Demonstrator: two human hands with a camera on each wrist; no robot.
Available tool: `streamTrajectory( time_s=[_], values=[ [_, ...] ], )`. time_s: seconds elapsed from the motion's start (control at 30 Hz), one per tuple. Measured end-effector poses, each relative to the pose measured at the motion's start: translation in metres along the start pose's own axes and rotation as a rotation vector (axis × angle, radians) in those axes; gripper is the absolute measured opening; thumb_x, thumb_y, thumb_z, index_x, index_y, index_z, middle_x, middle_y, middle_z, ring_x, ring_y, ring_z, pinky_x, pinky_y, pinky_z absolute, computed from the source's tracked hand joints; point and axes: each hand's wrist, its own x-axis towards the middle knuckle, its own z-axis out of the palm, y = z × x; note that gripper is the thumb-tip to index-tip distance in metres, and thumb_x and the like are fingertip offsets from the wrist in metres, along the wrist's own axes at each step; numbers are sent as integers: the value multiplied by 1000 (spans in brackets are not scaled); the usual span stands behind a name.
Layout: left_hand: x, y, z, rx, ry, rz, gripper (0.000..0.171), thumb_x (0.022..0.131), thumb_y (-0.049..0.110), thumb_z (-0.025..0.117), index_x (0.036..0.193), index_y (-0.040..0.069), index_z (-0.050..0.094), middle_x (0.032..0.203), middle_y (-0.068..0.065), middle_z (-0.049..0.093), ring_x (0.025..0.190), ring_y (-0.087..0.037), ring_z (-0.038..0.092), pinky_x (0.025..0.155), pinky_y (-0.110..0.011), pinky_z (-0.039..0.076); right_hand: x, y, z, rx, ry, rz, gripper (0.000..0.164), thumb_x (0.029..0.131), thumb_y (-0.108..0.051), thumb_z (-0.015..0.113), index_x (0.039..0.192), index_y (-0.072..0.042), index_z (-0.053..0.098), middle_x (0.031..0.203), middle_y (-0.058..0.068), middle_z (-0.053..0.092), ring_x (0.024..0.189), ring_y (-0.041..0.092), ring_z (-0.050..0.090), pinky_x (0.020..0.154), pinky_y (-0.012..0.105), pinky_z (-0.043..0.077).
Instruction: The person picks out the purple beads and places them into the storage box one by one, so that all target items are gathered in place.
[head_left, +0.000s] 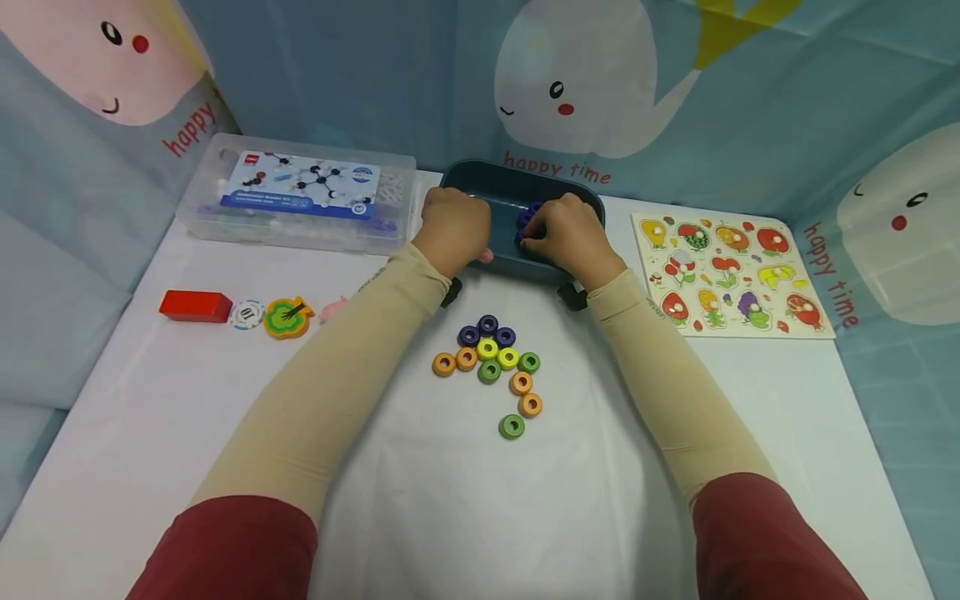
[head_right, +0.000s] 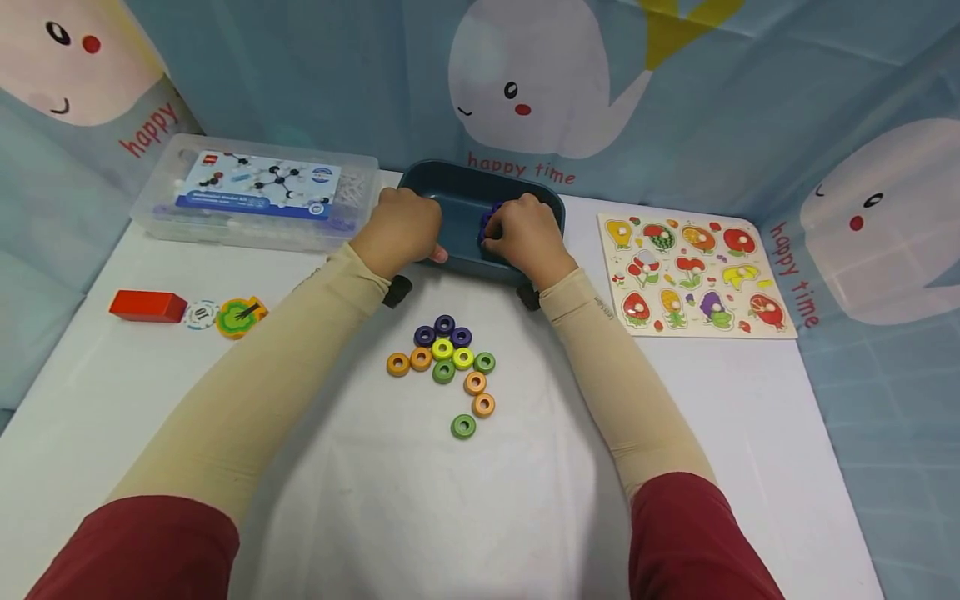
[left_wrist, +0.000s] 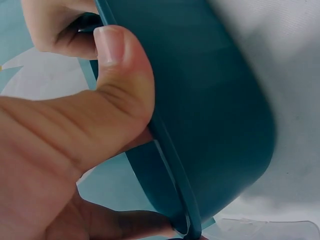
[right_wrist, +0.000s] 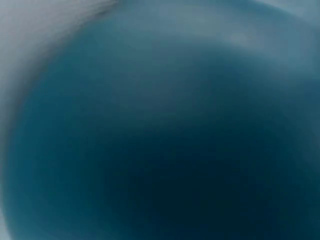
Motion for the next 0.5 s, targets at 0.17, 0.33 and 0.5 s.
streamTrajectory(
  time_s=[0.17,0.33,0.5],
  values=[
    [0,2,-4,5,-38,-10,66,92,55,65,139,11,58,140,-9,59,119,-32,53,98,-48,45,1,3,2,-21,50,5,20,88,-29,78,99,-13,80,111,8,72,101,28,54,91,46,44],
    [1,2,-6,11,-64,-12,67,92,56,64,141,11,56,141,-8,58,119,-31,52,98,-47,45,-1,4,1,-8,69,12,20,89,-28,77,101,-12,79,112,9,70,101,29,54,90,46,44],
    [2,2,-7,-1,-90,-21,67,93,55,64,142,12,55,143,-8,56,121,-32,51,99,-48,44,-8,-1,-4,54,90,13,21,91,-31,74,103,-14,77,115,7,68,103,28,53,93,45,43]
  ],
)
